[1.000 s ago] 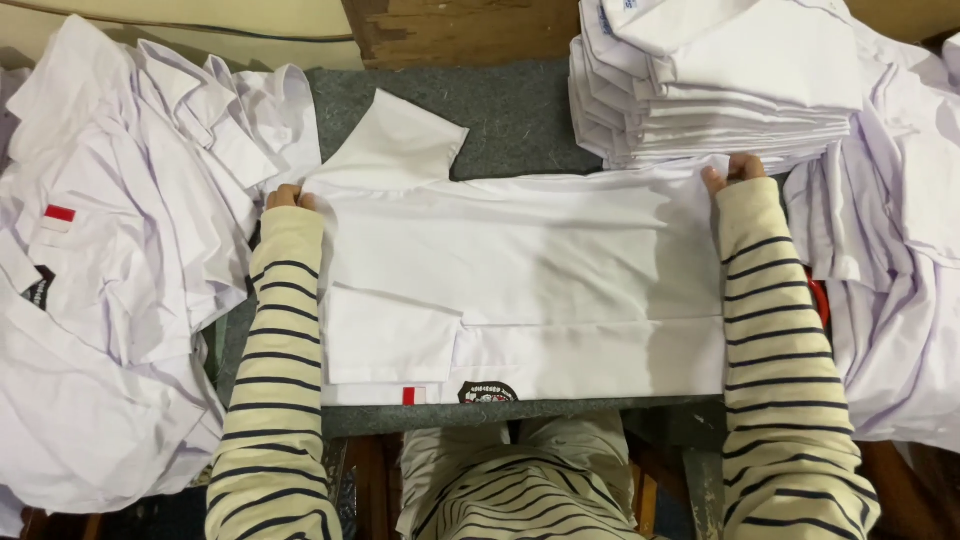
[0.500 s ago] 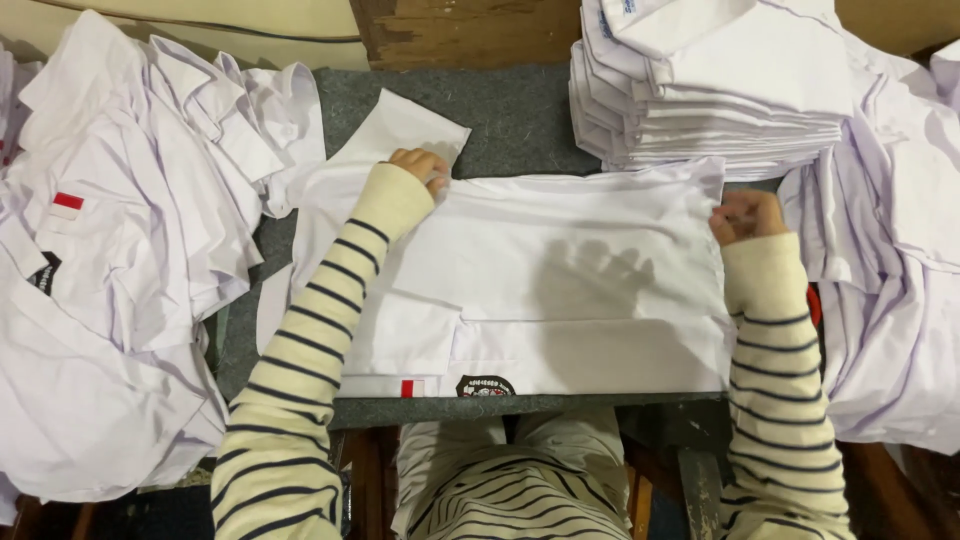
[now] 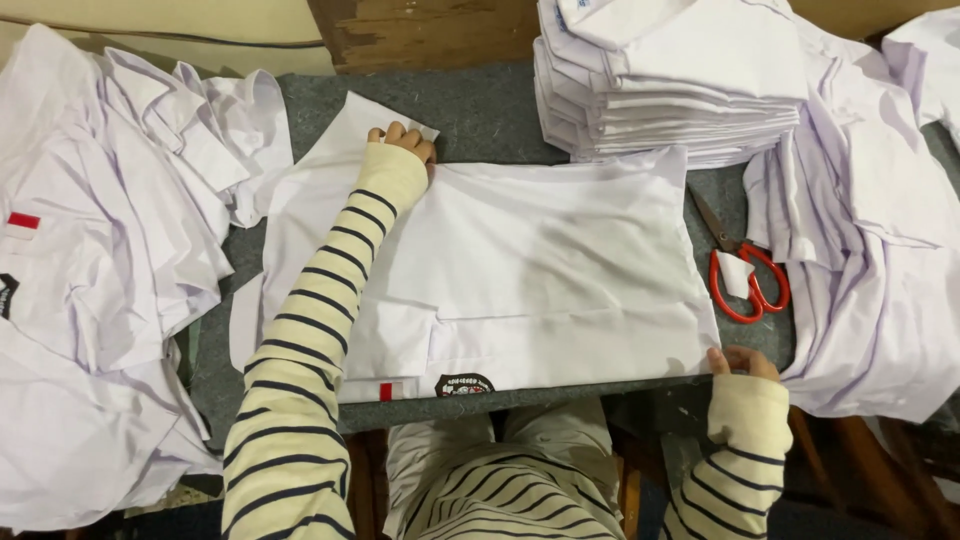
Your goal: A person is neatly folding white shirts on a work table, smoothing the fabric and aligning the edges.
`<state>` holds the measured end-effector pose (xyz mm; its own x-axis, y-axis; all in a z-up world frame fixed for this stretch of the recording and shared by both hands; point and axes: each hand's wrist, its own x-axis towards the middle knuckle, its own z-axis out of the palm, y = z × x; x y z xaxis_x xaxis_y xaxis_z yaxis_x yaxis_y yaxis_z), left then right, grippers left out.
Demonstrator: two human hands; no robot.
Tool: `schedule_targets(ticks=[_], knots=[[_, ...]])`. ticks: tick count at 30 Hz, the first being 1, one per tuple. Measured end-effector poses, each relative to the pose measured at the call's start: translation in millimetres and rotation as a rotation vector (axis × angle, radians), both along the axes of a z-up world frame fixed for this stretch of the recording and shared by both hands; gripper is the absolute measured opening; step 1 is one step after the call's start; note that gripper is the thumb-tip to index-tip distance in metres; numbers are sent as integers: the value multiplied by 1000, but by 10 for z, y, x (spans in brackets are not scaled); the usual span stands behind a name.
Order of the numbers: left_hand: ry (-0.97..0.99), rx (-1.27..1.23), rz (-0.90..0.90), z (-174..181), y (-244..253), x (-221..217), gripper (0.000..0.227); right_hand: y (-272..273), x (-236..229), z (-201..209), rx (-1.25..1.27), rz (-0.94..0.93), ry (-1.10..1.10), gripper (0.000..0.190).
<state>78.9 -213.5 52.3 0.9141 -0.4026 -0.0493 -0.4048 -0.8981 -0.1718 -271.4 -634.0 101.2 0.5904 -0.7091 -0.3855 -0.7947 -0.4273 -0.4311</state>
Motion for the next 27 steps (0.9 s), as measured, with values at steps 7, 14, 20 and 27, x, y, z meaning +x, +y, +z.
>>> schedule_targets(ticks=[7,14,20,27], knots=[[124,-219,23,-756,-468,278,29,-401,30,-683,-136,73,29,52],[240,-263,115,-596,-795,368,22,-152,5,-319,-74,31,-17,47],[465,-272,98,-621,-1460,463,46,-216,111,-331,64,-12,-113,44],[415,-351,154,-624,-1674,497,34,-348,28,-415,129,-46,-172,34]])
